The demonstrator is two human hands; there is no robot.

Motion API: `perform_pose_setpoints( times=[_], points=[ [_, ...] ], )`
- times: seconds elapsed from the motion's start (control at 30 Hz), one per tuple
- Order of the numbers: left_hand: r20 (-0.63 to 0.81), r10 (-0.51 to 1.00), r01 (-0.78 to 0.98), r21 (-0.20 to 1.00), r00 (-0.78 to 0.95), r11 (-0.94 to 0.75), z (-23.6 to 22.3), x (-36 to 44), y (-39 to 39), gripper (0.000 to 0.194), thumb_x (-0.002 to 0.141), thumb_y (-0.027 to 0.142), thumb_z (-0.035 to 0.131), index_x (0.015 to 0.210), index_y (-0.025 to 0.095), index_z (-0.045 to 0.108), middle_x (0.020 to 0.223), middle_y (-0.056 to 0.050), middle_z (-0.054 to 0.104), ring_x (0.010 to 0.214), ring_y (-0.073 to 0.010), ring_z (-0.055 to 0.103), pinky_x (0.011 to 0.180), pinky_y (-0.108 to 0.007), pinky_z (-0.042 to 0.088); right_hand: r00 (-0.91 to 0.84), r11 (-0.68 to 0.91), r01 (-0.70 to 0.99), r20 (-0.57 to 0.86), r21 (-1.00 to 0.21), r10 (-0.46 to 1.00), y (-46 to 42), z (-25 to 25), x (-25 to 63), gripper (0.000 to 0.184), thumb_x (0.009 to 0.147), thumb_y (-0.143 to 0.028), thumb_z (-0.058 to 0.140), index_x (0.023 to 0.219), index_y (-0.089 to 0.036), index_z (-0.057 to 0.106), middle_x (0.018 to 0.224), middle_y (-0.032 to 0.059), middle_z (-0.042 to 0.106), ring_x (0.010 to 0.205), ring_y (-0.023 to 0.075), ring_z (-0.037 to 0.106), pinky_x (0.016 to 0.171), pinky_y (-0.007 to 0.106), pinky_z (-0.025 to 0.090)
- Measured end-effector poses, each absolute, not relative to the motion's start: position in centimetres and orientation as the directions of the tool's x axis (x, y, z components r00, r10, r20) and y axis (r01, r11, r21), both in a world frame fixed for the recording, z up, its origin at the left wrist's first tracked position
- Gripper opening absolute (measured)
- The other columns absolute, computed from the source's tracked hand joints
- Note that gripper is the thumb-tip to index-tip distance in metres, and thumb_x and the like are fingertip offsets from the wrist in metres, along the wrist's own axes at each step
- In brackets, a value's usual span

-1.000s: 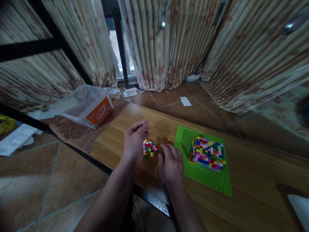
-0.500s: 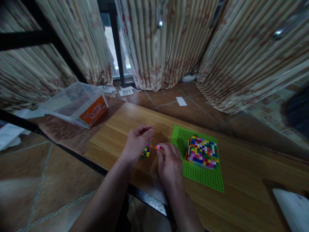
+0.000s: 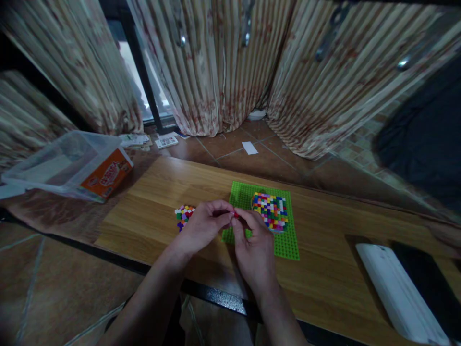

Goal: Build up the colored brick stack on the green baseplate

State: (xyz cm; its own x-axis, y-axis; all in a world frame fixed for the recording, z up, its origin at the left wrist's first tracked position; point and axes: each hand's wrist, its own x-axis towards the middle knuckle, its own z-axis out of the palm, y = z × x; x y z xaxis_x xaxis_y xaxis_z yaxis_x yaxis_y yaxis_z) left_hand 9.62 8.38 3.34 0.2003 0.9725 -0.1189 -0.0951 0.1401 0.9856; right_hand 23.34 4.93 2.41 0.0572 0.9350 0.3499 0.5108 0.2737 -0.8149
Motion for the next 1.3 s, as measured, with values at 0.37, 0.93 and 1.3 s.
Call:
perform_pose_setpoints(
  times=[0.37,0.93,1.3],
  points=[
    [-0.192,0.903,-0.138,0.955,0.385,0.262,4.9,9.6,7.5,0.017,0.073,0.027,0.077,0.079,0.012,0.070,0.069,-0.001,0.066,0.063,-0.0095,0.057,0.065,-0.021,0.046,0.080,0.054,0.003,0.054,-0.999,0.995,4.7,3.9,25.1,0.008,0.076,-0.032,0.077,0.076,-0.024,0.076,0.072,-0.0009,0.072,0.068,0.0147,0.064,0.066,0.028,0.052],
    [-0.240,0.934,-0.042,0.965,0.264,0.260,4.4,11.0,8.0,0.019,0.074,0.031,0.075,0.082,0.014,0.069,0.071,0.001,0.065,0.064,-0.0105,0.058,0.063,-0.022,0.044,0.402,-0.100,0.037,-0.077,-0.994,0.913,4.3,3.4,34.6,0.040,0.067,-0.052,0.081,0.089,-0.020,0.075,0.071,-0.0001,0.067,0.065,0.0129,0.060,0.064,0.027,0.050],
    [-0.214,0.943,0.038,0.977,0.254,0.211,4.0,11.7,8.2,0.019,0.075,0.032,0.072,0.083,0.015,0.069,0.071,0.000,0.065,0.067,-0.0130,0.058,0.065,-0.024,0.043,0.385,-0.084,0.204,0.001,-0.975,0.923,4.2,2.2,34.0,0.027,0.070,-0.044,0.077,0.083,-0.021,0.075,0.082,0.0039,0.075,0.076,0.0203,0.069,0.071,0.033,0.053]
  ],
)
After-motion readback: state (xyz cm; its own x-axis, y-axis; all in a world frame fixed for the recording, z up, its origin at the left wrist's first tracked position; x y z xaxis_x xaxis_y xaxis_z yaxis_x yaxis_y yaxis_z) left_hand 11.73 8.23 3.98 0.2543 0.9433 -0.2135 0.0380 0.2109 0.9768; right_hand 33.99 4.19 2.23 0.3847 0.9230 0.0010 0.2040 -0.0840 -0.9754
